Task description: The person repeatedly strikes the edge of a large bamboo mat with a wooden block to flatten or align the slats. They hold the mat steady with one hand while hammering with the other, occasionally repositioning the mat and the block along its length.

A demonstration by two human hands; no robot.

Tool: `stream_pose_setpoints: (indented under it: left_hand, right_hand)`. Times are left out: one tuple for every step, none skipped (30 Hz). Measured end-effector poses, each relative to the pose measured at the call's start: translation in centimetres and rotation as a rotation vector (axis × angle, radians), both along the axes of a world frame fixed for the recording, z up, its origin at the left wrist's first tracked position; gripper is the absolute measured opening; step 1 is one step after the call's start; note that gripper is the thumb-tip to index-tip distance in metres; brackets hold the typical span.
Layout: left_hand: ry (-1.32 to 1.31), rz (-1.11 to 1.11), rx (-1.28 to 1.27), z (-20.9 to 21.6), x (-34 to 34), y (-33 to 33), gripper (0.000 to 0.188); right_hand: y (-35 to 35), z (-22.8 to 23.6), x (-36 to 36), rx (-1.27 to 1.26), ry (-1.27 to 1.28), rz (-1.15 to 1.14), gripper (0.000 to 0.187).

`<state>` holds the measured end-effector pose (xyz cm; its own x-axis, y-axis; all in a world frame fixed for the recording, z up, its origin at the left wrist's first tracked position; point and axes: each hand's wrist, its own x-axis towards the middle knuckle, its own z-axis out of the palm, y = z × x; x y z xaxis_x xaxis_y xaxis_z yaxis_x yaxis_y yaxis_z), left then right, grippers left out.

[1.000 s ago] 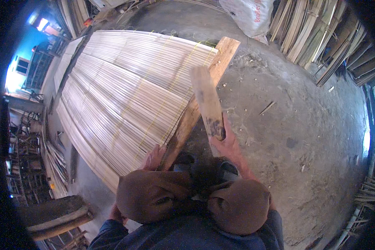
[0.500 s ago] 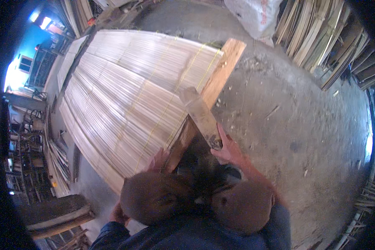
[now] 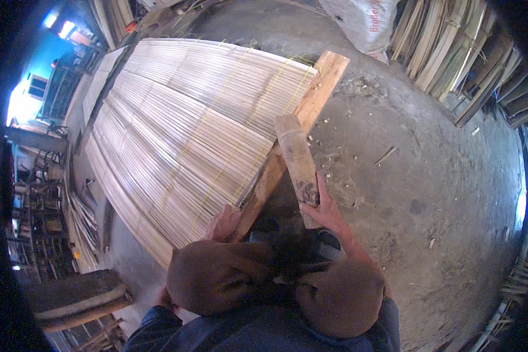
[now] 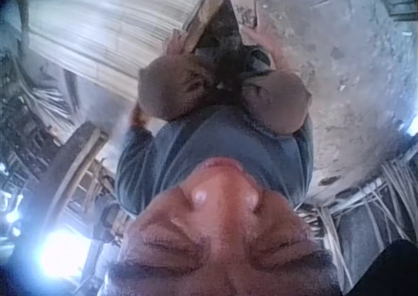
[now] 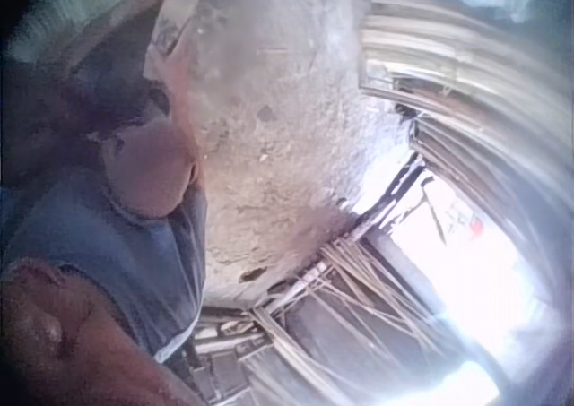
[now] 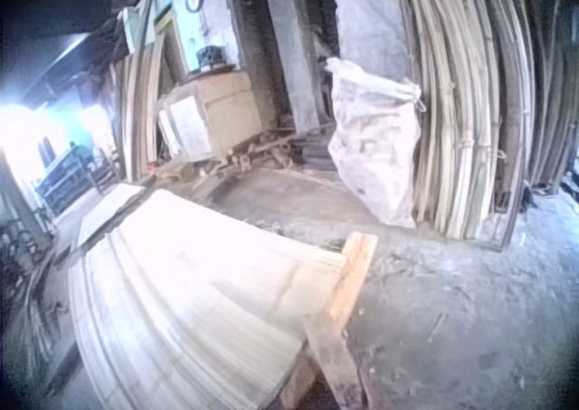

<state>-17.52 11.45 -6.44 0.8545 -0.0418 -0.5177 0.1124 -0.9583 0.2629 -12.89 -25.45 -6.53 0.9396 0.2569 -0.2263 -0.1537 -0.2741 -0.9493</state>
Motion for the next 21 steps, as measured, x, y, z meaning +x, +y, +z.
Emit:
stream_pose_setpoints:
  left_hand:
    - [0.040,0.015,0.015,-0.4,-1.5,2.2,0.033]
    - [0.063,-0.014,-0.029,-0.4,-1.0,1.5,0.031]
    - [0.067,0.009,-0.096,-0.2,-0.8,1.1,0.031]
    - [0.067,0.028,-0.150,0.0,-0.9,0.6,0.033]
    - [0.061,0.057,-0.189,0.8,-0.9,0.7,0.036]
    - [0.048,0.078,-0.218,1.1,-1.3,0.8,0.043]
    - [0.045,0.099,-0.235,1.5,-1.5,0.8,0.047]
    - [0.039,0.120,-0.244,2.2,-1.6,0.9,0.051]
    - [0.041,0.140,-0.241,2.9,-1.4,0.8,0.051]
    - [0.044,0.159,-0.240,3.3,-1.4,0.9,0.052]
    - [0.008,0.205,-0.322,2.7,-2.0,1.6,0.046]
    - [-0.022,0.255,-0.414,1.8,-3.2,2.1,0.041]
    - [-0.016,0.223,-0.391,0.7,-3.5,2.6,0.041]
    - [-0.008,0.188,-0.368,0.8,-3.4,2.4,0.041]
    - [0.041,0.061,-0.245,2.9,-1.4,0.2,0.042]
    - [0.068,-0.019,-0.145,6.1,-0.6,-0.7,0.044]
    - [0.094,-0.114,-0.071,8.6,0.5,-2.1,0.045]
    - [0.098,-0.185,-0.051,11.9,1.1,-3.4,0.047]
    - [0.108,-0.276,-0.051,12.4,1.6,-4.4,0.049]
    - [0.015,-0.202,-0.198,10.4,0.2,-2.8,0.047]
    - [-0.086,-0.126,-0.339,6.4,-2.5,0.0,0.045]
  right_hand:
    - [1.8,-1.5,-0.1,0.026,-0.019,0.014,0.105]
    - [1.1,-1.6,-0.1,-0.008,-0.051,-0.011,0.105]
    - [0.4,-1.6,-0.3,-0.040,-0.082,-0.033,0.106]
    - [-0.3,-1.5,-0.7,-0.051,-0.070,-0.047,0.106]
    - [-0.2,-1.2,-0.7,-0.044,-0.065,-0.053,0.106]
    - [-0.2,-0.9,-0.7,-0.037,-0.060,-0.057,0.106]
    - [-0.1,-0.8,-0.7,-0.055,-0.045,-0.068,0.106]
    - [0.2,-0.6,-0.6,-0.064,-0.031,-0.075,0.105]
    - [0.6,-0.4,-0.5,-0.075,-0.016,-0.082,0.105]
    - [0.9,-0.1,-0.6,-0.067,-0.012,-0.074,0.103]
    - [1.1,0.7,-0.4,-0.055,-0.019,-0.075,0.102]
    - [1.2,1.4,-0.4,-0.053,-0.022,-0.072,0.101]
    - [1.2,2.3,0.0,-0.050,-0.074,-0.078,0.101]
    - [1.0,3.6,0.6,-0.048,-0.123,-0.089,0.102]
    - [0.2,5.0,1.2,-0.065,-0.167,-0.110,0.102]
    - [0.8,6.8,2.3,-0.039,-0.188,-0.112,0.103]
    - [0.8,9.4,3.5,-0.037,-0.208,-0.123,0.104]
    - [0.9,12.3,4.6,-0.023,-0.234,-0.130,0.105]
    - [0.6,14.2,5.4,0.003,-0.284,-0.176,0.105]
    - [1.1,16.4,6.4,0.063,-0.343,-0.205,0.104]
    - [1.4,18.4,7.1,0.100,-0.444,-0.214,0.106]
